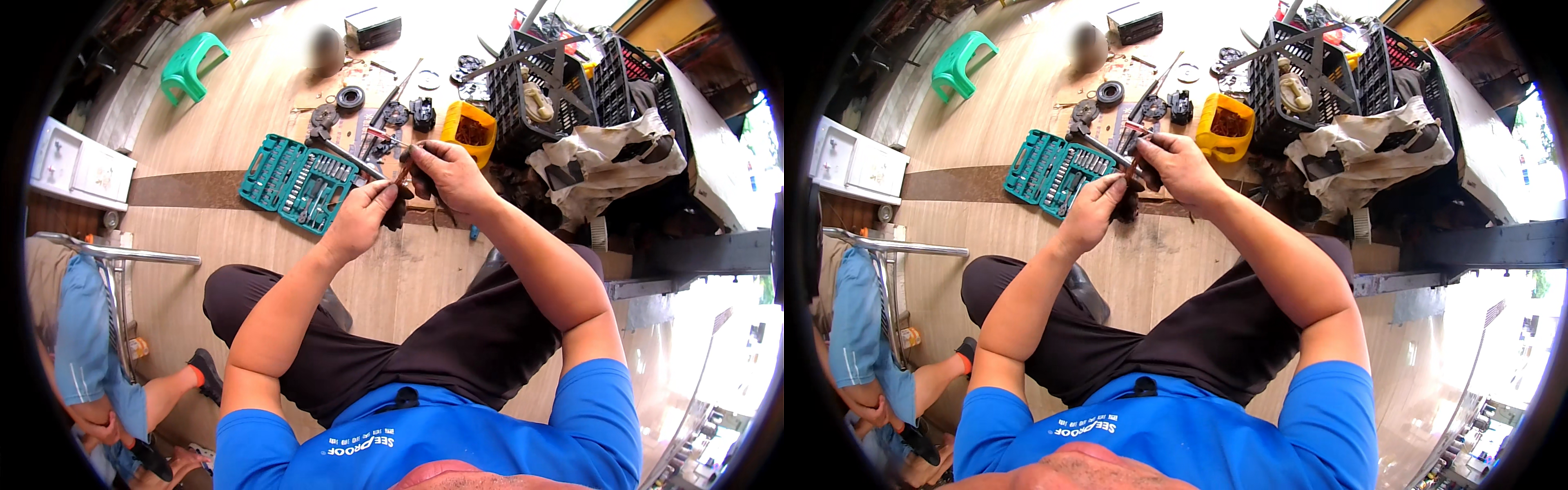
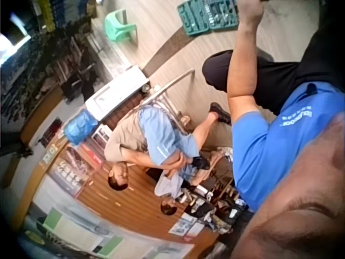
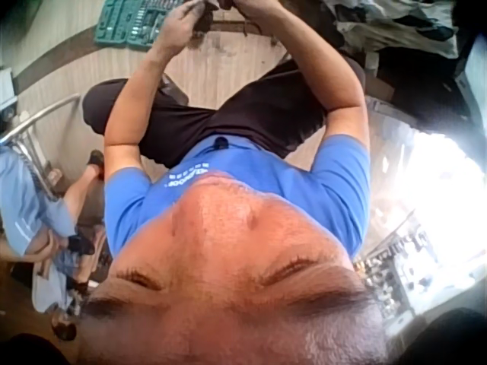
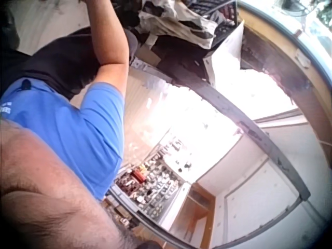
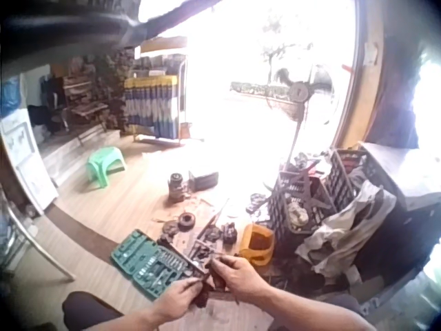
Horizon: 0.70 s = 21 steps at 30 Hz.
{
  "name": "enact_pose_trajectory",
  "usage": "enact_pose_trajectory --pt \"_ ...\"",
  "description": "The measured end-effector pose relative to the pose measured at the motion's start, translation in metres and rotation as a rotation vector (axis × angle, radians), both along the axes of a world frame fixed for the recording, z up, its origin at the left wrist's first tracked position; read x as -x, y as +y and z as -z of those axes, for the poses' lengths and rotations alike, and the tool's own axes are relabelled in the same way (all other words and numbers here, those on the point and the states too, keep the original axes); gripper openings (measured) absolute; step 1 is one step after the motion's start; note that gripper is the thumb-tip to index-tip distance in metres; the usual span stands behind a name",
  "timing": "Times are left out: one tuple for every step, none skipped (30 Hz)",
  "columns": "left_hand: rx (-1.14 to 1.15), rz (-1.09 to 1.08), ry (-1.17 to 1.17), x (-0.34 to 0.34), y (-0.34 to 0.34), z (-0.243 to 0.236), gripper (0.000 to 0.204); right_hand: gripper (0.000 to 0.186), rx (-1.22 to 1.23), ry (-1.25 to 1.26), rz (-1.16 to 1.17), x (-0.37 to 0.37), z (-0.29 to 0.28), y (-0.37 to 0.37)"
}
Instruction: The person disassembles and repairs a motor component by hand, using pliers to pull at wires and internal parts.
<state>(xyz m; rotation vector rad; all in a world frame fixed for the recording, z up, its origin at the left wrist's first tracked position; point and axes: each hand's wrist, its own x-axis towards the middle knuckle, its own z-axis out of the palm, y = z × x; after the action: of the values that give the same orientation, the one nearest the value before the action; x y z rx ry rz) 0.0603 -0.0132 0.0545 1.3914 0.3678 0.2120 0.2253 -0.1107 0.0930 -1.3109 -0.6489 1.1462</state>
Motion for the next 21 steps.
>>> enact_pose_trajectory --pt "0.078 -0.012 -0.008 0.001 0.002 0.006 0.035 0.022 -0.009 0.023 -0.001 0.002 0.001 0.0" --pt "0.167 -0.009 0.014 0.004 0.006 0.008 0.035 0.022 -0.019 0.046 -0.003 0.004 0.002 0.0" --pt "0.259 -0.005 0.031 0.006 0.009 0.007 0.035 0.022 -0.013 0.038 0.001 0.005 -0.001 0.0" --pt "0.35 -0.001 0.048 0.007 0.011 0.007 0.036 0.021 -0.007 0.03 0.004 0.006 -0.004 0.001" --pt "0.488 -0.027 0.014 0.007 0.009 0.006 0.038 0.021 -0.001 0.022 0.007 0.007 -0.005 0.001" --pt "0.553 0.035 -0.012 0.007 0.011 0.002 0.039 0.02 -0.008 0.036 -0.002 0.006 -0.005 0.0" --pt "0.618 0.099 -0.038 0.007 0.014 -0.001 0.04 0.02 -0.014 0.049 -0.012 0.005 -0.005 -0.002" --pt "0.682 0.162 -0.064 0.008 0.015 -0.004 0.04 0.02 -0.021 0.063 -0.021 0.004 -0.005 -0.003" --pt "0.696 0.168 -0.065 0.008 0.014 -0.007 0.041 0.019 -0.034 0.073 -0.034 0.005 -0.005 -0.003" --pt "0.709 0.175 -0.066 0.007 0.012 -0.01 0.042 0.019 -0.048 0.082 -0.046 0.005 -0.006 -0.002" --pt "0.723 0.181 -0.067 0.008 0.011 -0.013 0.043 0.019 -0.061 0.092 -0.058 0.006 -0.007 -0.003" --pt "0.727 0.192 -0.058 0.008 0.01 -0.014 0.043 0.019 -0.062 0.07 -0.07 0.005 -0.006 -0.003" --pt "0.731 0.204 -0.049 0.007 0.009 -0.015 0.042 0.018 -0.063 0.049 -0.081 0.003 -0.004 -0.003" --pt "0.734 0.215 -0.04 0.007 0.008 -0.016 0.042 0.018 -0.065 0.027 -0.091 0.002 -0.002 -0.003" --pt "0.729 0.191 -0.036 0.007 0.007 -0.015 0.041 0.018 -0.067 0.014 -0.109 0.001 -0.001 -0.004" --pt "0.724 0.166 -0.033 0.008 0.005 -0.014 0.04 0.018 -0.07 0.0 -0.127 0.0 -0.001 -0.004" --pt "0.718 0.142 -0.03 0.008 0.003 -0.013 0.038 0.017 -0.072 -0.013 -0.144 0.0 0.0 -0.005" --pt "0.7 0.115 -0.041 0.007 0.001 -0.009 0.037 0.017 -0.08 -0.011 -0.146 0.0 0.001 -0.005" --pt "0.681 0.088 -0.052 0.007 0.0 -0.003 0.035 0.017 -0.087 -0.009 -0.148 0.0 0.001 -0.005" --pt "0.662 0.062 -0.063 0.006 -0.001 0.0 0.033 0.017 -0.094 -0.007 -0.15 0.0 0.001 -0.006" --pt "0.639 0.029 -0.081 0.005 -0.003 0.002 0.032 0.017 -0.104 0.014 -0.136 0.002 0.001 -0.005"
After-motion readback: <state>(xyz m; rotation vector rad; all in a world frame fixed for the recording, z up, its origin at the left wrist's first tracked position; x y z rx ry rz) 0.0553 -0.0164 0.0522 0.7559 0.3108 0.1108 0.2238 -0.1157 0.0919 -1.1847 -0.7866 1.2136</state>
